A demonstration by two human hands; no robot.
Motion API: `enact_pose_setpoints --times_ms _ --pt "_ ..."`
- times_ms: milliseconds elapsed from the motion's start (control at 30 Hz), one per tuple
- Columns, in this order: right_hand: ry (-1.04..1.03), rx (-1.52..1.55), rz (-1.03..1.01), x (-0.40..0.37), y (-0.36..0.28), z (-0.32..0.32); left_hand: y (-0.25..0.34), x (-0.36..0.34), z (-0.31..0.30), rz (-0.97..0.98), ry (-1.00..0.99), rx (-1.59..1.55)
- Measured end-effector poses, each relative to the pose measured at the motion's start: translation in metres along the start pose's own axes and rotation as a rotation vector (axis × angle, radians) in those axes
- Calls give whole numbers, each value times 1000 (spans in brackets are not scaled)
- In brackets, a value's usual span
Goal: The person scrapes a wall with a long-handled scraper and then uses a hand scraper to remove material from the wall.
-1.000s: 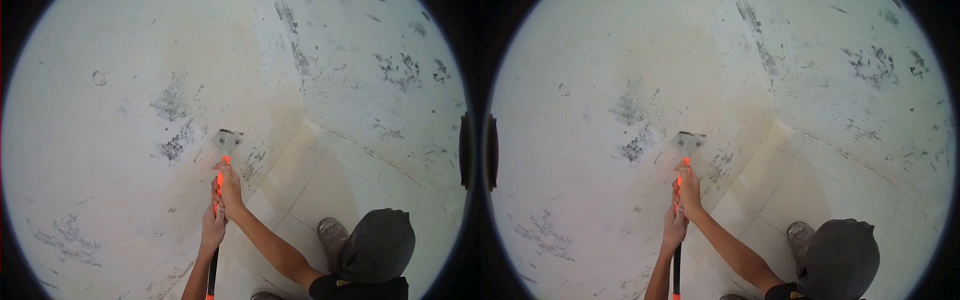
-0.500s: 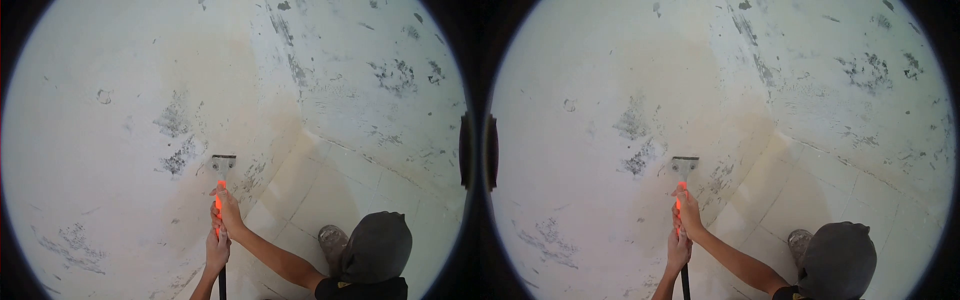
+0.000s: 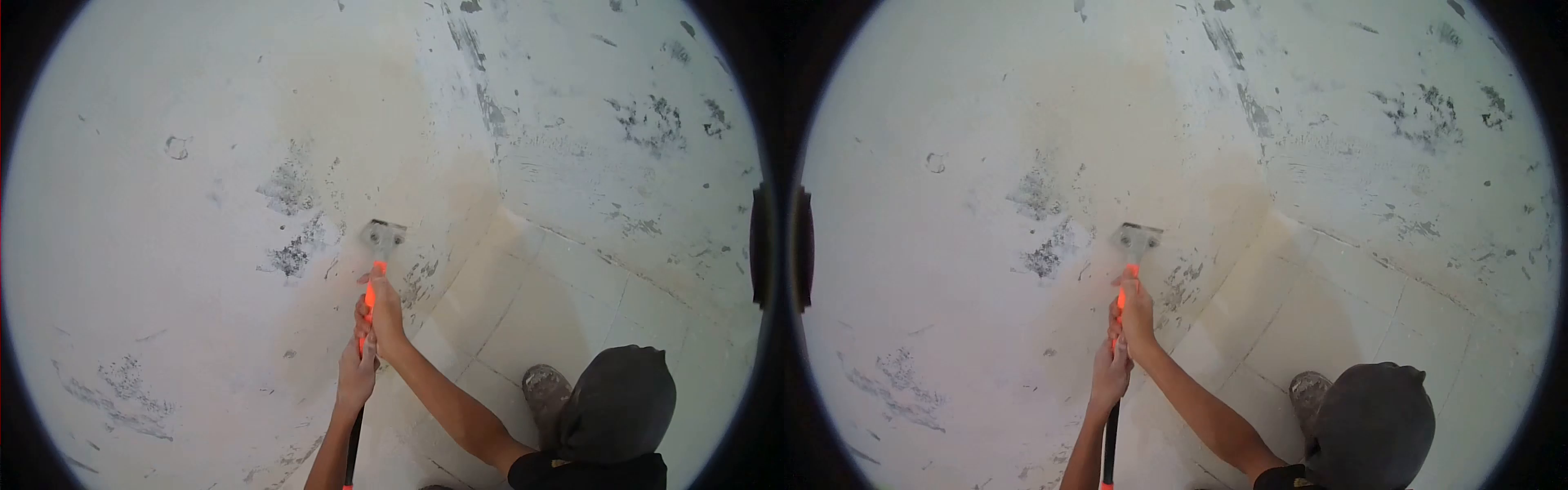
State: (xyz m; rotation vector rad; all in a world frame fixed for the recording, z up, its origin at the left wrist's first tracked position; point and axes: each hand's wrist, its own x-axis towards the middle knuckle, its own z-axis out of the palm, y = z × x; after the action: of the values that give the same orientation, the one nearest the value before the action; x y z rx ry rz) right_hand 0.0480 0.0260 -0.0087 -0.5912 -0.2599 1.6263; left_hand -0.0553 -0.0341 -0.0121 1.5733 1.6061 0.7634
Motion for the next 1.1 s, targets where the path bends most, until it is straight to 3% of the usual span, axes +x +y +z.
enact_pose_setpoints --times_ms 100,200,300,433,533,667,800,867,1033,1100 --pt "5 84 -5 0 -7 3 21 -6 2 19 -17 30" --pt "-33 4 73 -9 -7 0 1 -26 12 -56 39 -140" --pt "-31 -9 76 -1 -11 -1 -11 4 3 66 9 120" --pt "5 133 29 7 -15 8 30 5 -6 -34 -71 -2" --pt "-13 82 79 -11 -9 6 23 -21 0 -20 -13 13" --pt "-14 68 24 7 -20 8 6 13 -4 66 12 111" --pt "33 153 -67 20 -31 18 40 30 -11 43 -73 129" --pt "47 90 33 4 -29 16 32 4 -5 30 -41 132" --pt "-48 11 59 1 -31 12 30 -9 2 -94 -28 64" --pt "-24 26 56 4 -29 13 41 4 -3 16 -44 8"
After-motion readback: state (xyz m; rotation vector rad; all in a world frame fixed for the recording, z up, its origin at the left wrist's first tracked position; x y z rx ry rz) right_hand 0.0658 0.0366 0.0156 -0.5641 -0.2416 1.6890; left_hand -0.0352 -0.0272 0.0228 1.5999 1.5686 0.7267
